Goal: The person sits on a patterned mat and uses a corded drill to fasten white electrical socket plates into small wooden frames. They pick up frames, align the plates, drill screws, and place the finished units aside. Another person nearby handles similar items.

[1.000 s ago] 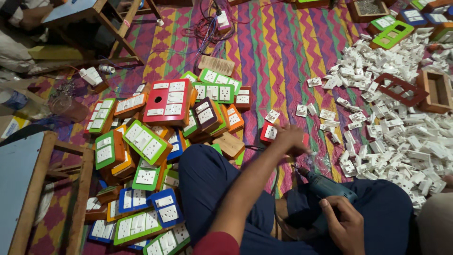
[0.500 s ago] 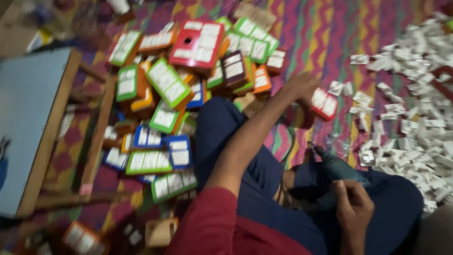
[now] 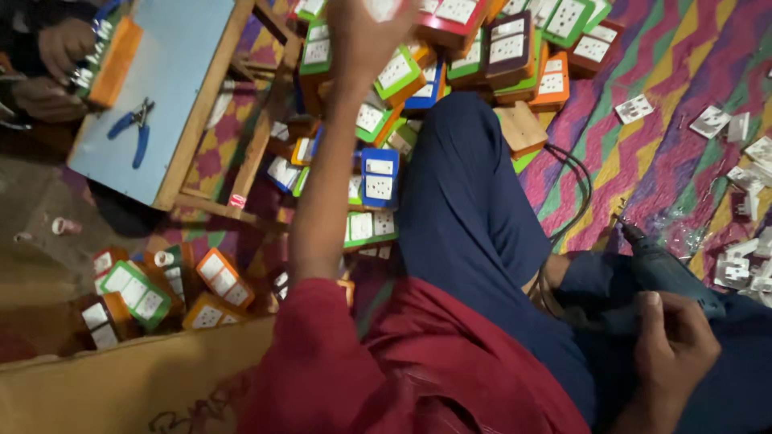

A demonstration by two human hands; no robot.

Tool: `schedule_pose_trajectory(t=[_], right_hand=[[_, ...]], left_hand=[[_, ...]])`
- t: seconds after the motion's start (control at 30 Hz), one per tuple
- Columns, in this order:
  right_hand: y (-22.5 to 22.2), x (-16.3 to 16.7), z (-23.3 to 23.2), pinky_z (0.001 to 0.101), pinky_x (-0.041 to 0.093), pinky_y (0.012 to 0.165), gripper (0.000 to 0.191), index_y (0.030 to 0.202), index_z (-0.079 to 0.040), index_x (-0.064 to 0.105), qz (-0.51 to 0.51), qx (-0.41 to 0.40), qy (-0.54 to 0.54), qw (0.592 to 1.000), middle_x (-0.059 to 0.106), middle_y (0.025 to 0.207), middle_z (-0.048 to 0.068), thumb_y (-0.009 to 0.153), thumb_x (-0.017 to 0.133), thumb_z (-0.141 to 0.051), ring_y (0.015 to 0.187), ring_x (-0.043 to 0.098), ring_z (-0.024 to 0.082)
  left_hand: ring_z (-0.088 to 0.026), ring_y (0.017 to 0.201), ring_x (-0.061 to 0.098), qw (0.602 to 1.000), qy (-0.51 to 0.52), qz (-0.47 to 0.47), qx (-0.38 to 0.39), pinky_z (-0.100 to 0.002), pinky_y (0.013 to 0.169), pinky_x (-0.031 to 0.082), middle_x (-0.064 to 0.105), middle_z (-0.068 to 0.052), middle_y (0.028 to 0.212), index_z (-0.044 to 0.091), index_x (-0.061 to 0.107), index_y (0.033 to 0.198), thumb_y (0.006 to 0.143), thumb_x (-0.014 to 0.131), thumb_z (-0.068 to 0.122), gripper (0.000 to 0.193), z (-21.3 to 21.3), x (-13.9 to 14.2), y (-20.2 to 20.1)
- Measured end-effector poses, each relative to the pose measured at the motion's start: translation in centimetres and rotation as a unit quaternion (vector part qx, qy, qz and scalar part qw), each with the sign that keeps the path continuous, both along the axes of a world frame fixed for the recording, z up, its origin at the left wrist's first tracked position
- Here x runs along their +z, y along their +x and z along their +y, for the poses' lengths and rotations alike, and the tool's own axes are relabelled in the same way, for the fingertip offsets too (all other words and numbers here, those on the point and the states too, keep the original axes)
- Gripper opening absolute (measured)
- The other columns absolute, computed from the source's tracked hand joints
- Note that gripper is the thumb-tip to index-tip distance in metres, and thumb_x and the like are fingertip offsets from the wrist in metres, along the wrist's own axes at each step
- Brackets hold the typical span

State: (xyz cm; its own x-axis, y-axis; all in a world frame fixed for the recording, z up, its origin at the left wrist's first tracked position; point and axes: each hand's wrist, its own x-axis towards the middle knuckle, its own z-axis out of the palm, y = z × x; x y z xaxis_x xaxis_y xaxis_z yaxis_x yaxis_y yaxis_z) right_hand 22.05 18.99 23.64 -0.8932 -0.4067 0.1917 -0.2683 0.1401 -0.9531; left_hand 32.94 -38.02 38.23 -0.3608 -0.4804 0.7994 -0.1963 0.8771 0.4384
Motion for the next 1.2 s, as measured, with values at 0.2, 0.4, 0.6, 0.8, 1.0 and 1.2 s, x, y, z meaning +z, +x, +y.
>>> schedule_pose_trajectory(t=[0.2, 0.4, 0.6, 0.8, 1.0, 1.2], right_hand=[[1.2, 2.2, -0.7, 0.0159, 0.045, 0.074, 0.014, 0.104, 0.005, 0.069, -0.009, -0.01, 0.005, 1.0, 0.065, 0.091, 0.001, 0.112, 0.071, -0.007, 0.082, 0.058, 0.003], [1.7, 3.2, -1.8, 0.0167, 0.045, 0.075, 0.016, 0.103, 0.005, 0.07, 0.021, -0.025, 0.055, 0.998, 0.064, 0.089, 0.001, 0.112, 0.072, -0.009, 0.081, 0.057, 0.004], [1.4, 2.3, -2.2, 0.0157, 0.045, 0.074, 0.016, 0.104, 0.004, 0.07, 0.007, -0.01, 0.038, 0.999, 0.065, 0.091, 0.001, 0.113, 0.072, -0.008, 0.082, 0.057, 0.003], [1.0, 2.3, -2.3, 0.0166, 0.045, 0.076, 0.015, 0.102, 0.004, 0.068, 0.015, -0.008, 0.027, 0.999, 0.064, 0.091, 0.0, 0.112, 0.071, -0.007, 0.083, 0.058, 0.003], [0.9, 3.3, -2.1, 0.0216, 0.042, 0.072, 0.012, 0.097, 0.003, 0.069, 0.043, -0.065, 0.061, 0.995, 0.062, 0.085, 0.002, 0.106, 0.072, -0.004, 0.075, 0.053, 0.006], [-0.2, 2.1, -1.5, 0.0263, 0.049, 0.081, 0.011, 0.097, 0.001, 0.067, 0.106, -0.183, 0.049, 0.976, 0.065, 0.096, 0.005, 0.101, 0.074, -0.006, 0.088, 0.06, 0.013]], left_hand=[[-0.039, 0.106, 0.06, 0.955, 0.095, 0.025, 0.28, -0.049, 0.092, 0.049, 0.061, -0.023, 0.112, -0.004, 0.059, 0.111, 0.065, 0.095, 0.04, 0.074, -5.4, -2.7, 7.7], [-0.039, 0.104, 0.06, 0.926, 0.171, 0.025, 0.334, -0.049, 0.094, 0.048, 0.062, -0.023, 0.105, -0.005, 0.058, 0.1, 0.068, 0.091, 0.043, 0.066, -8.7, -5.8, 9.7], [-0.049, 0.125, 0.046, 0.906, 0.162, -0.093, 0.38, -0.058, 0.098, 0.044, 0.05, -0.031, 0.124, -0.008, 0.05, 0.115, 0.081, 0.082, 0.05, 0.075, -9.2, -6.3, 10.3], [-0.053, 0.132, 0.036, 0.888, 0.14, -0.152, 0.411, -0.063, 0.1, 0.044, 0.036, -0.039, 0.141, -0.015, 0.04, 0.133, 0.088, 0.073, 0.063, 0.096, -6.7, -7.6, 10.9], [-0.054, 0.136, 0.033, 0.909, 0.031, -0.135, 0.393, -0.065, 0.114, 0.026, 0.037, -0.037, 0.144, -0.014, 0.033, 0.14, 0.094, 0.08, 0.064, 0.102, -5.9, -14.9, 11.2], [-0.053, 0.14, 0.032, 0.95, -0.114, -0.06, 0.284, -0.058, 0.12, 0.025, 0.03, -0.04, 0.149, -0.018, 0.018, 0.146, 0.103, 0.077, 0.043, 0.095, 1.6, -15.0, 7.2]])
